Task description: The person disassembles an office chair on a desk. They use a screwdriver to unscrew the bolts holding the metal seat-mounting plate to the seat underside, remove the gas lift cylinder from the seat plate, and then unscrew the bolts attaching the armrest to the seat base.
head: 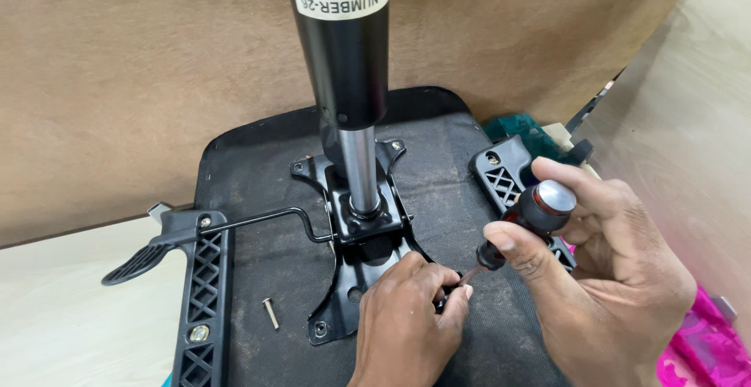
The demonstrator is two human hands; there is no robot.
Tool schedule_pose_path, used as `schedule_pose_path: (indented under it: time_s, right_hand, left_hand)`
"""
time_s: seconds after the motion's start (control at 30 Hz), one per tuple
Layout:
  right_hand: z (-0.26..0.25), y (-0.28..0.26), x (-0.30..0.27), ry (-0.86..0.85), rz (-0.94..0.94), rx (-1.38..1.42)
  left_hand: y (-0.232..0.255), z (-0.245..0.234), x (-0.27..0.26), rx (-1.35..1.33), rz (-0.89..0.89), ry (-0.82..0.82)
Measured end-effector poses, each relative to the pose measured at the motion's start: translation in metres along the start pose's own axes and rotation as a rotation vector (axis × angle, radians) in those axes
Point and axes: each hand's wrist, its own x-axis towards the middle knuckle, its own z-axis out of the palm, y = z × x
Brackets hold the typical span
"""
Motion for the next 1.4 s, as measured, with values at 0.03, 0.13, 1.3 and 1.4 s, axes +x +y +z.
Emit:
schedule_pose_path:
  time_s: [0.03, 0.13, 1.3, 1.4]
  right_hand:
    - [0.001, -0.001, 0.001, -0.008, -0.011, -0.01]
    - [0.001, -0.005, 0.005, -0.048, 0.015, 0.067]
    - [-0.005, -0.003, 0.006, -0.205, -0.133, 0.25]
    - [0.0, -0.008, 0.005, -0.159, -0.114, 0.165]
  left_hand:
    - [-0.001, 0.0, 0.0, -0.012, 0.024, 0.011]
    - [-0.002, -0.001, -0.002, -0.036, 0.076, 0.039]
    - [-0.011, -0.053, 0.063, -0.274, 0.085, 0.349]
    - [-0.008, -0.056, 0.074, -0.276, 0.013, 0.298]
